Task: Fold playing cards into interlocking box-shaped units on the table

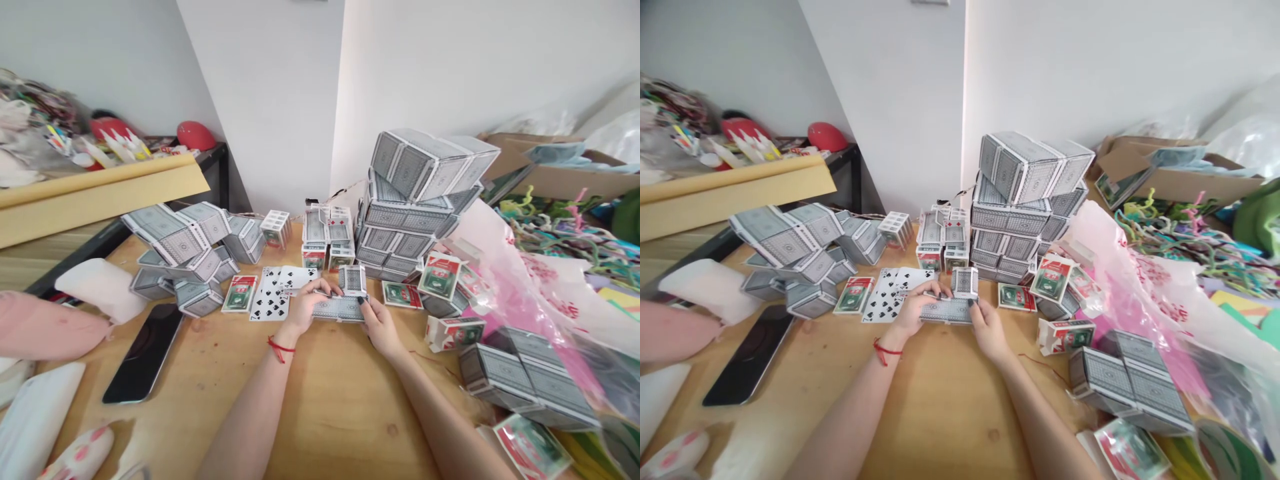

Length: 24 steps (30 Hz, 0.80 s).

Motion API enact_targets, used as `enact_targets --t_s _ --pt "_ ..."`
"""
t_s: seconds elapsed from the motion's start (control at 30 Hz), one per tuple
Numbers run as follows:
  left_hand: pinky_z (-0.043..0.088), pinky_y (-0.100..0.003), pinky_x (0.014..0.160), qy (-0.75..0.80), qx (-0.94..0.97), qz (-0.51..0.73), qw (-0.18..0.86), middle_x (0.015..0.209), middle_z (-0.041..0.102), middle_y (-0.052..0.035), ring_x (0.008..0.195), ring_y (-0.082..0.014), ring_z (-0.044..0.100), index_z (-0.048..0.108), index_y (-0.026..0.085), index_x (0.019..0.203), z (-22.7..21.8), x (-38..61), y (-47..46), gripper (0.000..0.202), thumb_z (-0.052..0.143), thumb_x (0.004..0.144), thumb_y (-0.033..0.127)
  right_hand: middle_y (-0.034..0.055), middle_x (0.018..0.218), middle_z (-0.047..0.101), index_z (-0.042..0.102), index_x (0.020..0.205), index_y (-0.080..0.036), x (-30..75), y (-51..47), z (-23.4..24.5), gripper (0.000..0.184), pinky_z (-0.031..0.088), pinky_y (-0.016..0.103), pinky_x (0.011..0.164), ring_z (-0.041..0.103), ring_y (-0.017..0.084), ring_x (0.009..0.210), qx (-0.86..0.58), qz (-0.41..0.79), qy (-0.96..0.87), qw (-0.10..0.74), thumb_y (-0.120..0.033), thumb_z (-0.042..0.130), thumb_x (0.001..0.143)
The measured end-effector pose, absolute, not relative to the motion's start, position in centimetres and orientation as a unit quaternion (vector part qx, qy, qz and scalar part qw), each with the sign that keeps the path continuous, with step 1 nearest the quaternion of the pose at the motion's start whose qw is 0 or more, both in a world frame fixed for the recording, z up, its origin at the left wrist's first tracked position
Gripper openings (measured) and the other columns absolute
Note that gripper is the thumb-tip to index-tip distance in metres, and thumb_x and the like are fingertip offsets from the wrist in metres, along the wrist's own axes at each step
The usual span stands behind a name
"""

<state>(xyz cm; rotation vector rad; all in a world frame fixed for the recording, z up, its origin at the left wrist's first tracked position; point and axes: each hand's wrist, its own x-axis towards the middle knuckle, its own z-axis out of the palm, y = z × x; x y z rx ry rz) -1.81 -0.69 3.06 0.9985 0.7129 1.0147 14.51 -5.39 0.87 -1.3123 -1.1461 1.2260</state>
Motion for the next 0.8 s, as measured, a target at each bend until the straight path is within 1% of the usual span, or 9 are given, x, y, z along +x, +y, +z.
enact_targets --t_s 0.07,0.13,0.23,0.3,0.37,0.47,0.63,0.73,0.8 --pt "0.041 -0.029 0.067 0.300 0.420 0.464 0.720 0.083 0.063 -0.0057 0.078 -0.0192 0.057 0.053 0.016 0.067 3.1 -2.0 -0.7 0.005 0.051 0.062 0.015 -0.0104 0.043 0.028 0.043 0.066 -0.018 14.6 -5.5 0.9 0.038 0.017 0.017 0.031 0.025 0.003 0.031 -0.525 0.528 -0.460 0.483 -0.055 0.048 0.074" --pt "0.042 -0.030 0.067 0.281 0.387 0.481 0.735 0.086 0.063 -0.0072 0.079 -0.0206 0.057 0.056 0.015 0.072 3.0 -2.2 -0.5 0.012 0.050 0.063 0.020 -0.0114 0.039 0.027 0.042 0.066 -0.018 14.6 -5.7 1.2 0.039 0.016 0.017 0.030 0.023 0.003 0.029 -0.519 0.551 -0.453 0.471 -0.056 0.050 0.073" --pt "0.044 -0.032 0.069 0.261 0.307 0.546 0.735 0.089 0.062 -0.0098 0.082 -0.0223 0.058 0.060 0.014 0.079 2.8 -2.7 -0.1 0.023 0.050 0.066 0.030 -0.0112 0.036 0.035 0.042 0.071 -0.018 14.2 -6.1 2.1 0.037 0.020 0.017 0.028 0.026 0.004 0.025 -0.499 0.589 -0.454 0.445 -0.055 0.048 0.075" --pt "0.044 -0.032 0.071 0.248 0.226 0.600 0.726 0.086 0.062 -0.0091 0.082 -0.0203 0.058 0.061 0.014 0.082 2.6 -3.2 0.4 0.027 0.048 0.070 0.035 -0.0090 0.039 0.044 0.041 0.073 -0.019 13.6 -6.1 3.0 0.034 0.026 0.017 0.030 0.036 0.006 0.027 -0.457 0.625 -0.449 0.446 -0.052 0.049 0.076" --pt "0.044 -0.030 0.072 0.245 0.193 0.623 0.717 0.086 0.063 -0.0053 0.082 -0.0169 0.058 0.060 0.018 0.082 2.6 -3.6 0.8 0.024 0.048 0.072 0.035 -0.0065 0.043 0.051 0.041 0.075 -0.019 12.8 -5.7 4.1 0.032 0.031 0.017 0.031 0.044 0.008 0.030 -0.428 0.647 -0.440 0.452 -0.050 0.050 0.076" --pt "0.044 -0.032 0.071 0.236 0.170 0.624 0.725 0.083 0.062 -0.0038 0.079 -0.0163 0.058 0.058 0.020 0.079 2.6 -4.2 1.2 0.018 0.049 0.072 0.033 -0.0018 0.054 0.060 0.042 0.074 -0.019 11.4 -4.4 6.1 0.030 0.036 0.018 0.033 0.051 0.009 0.036 -0.419 0.646 -0.426 0.475 -0.047 0.054 0.074" --pt "0.043 -0.031 0.071 0.222 0.167 0.617 0.737 0.078 0.060 -0.0038 0.075 -0.0154 0.057 0.057 0.017 0.078 2.5 -4.2 1.5 0.013 0.051 0.070 0.026 0.0019 0.066 0.066 0.048 0.075 -0.017 8.6 -1.2 9.5 0.018 0.036 0.017 0.033 0.051 0.007 0.037 -0.416 0.628 -0.405 0.519 -0.035 0.054 0.073" --pt "0.043 -0.030 0.069 0.211 0.164 0.630 0.729 0.079 0.060 -0.0036 0.075 -0.0148 0.056 0.056 0.017 0.077 2.3 -4.1 1.6 0.010 0.051 0.070 0.022 0.0039 0.070 0.068 0.049 0.073 -0.017 6.3 0.7 11.2 0.008 0.035 0.016 0.033 0.051 0.007 0.038 -0.425 0.616 -0.384 0.542 -0.024 0.049 0.075" --pt "0.042 -0.029 0.068 0.210 0.169 0.638 0.721 0.080 0.060 -0.0036 0.074 -0.0142 0.056 0.056 0.017 0.077 2.2 -4.2 1.7 0.009 0.051 0.071 0.022 0.0057 0.070 0.068 0.050 0.073 -0.016 4.8 2.1 11.9 0.008 0.035 0.017 0.033 0.052 0.008 0.038 -0.430 0.613 -0.370 0.550 -0.022 0.045 0.077"
